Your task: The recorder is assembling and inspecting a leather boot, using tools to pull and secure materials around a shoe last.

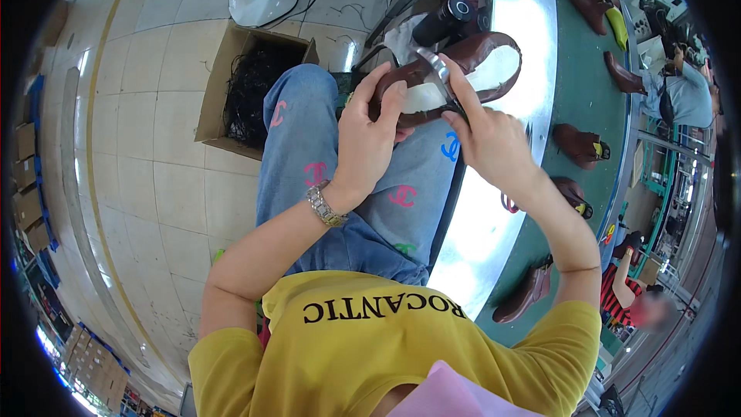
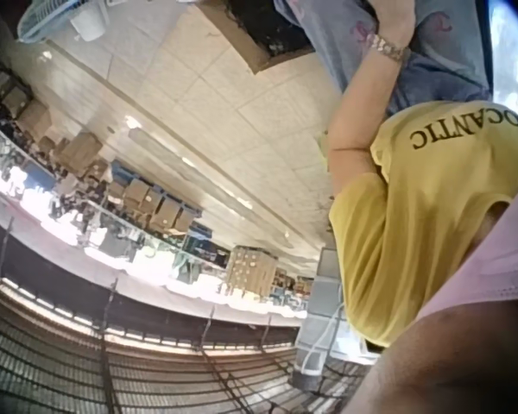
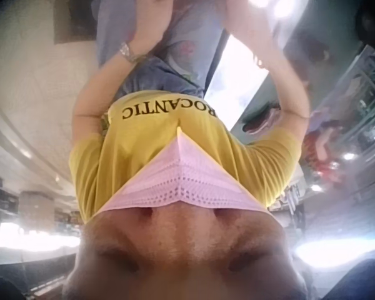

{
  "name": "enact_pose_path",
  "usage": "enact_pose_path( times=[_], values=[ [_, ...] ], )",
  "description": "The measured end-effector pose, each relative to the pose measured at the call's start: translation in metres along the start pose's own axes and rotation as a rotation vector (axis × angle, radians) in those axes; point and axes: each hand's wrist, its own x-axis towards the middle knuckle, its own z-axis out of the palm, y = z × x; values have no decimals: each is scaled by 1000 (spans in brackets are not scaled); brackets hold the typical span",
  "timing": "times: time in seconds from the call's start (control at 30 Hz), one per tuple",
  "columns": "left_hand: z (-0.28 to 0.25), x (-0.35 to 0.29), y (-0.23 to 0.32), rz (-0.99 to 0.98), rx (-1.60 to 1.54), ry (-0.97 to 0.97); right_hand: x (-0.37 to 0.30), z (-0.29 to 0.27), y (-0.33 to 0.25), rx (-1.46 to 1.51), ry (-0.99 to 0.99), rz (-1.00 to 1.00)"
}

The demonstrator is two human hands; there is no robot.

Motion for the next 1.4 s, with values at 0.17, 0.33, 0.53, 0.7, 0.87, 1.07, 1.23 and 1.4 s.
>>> enact_pose_path(
  times=[0.17,0.33,0.53,0.7,0.87,1.07,1.23,1.4],
  values=[
    [-4,-2,2,11,29,4,1,-6,-4,147,170,-105],
    [-20,7,-2,-20,-21,-122,8,-15,4,-19,-14,-121],
    [-32,7,4,-9,100,-317,11,-13,-11,156,206,-377],
    [-35,12,6,-40,61,-324,29,-50,-29,-303,-254,-232],
    [-28,6,17,-67,17,-337,20,-23,-12,62,105,-350],
    [-60,46,43,-265,283,-589,23,-55,-7,205,-213,-211],
    [-67,48,42,-147,286,-528,-15,-27,18,951,-141,-15],
    [-59,-15,16,-181,204,-458,-19,-27,0,832,34,16]
  ],
)
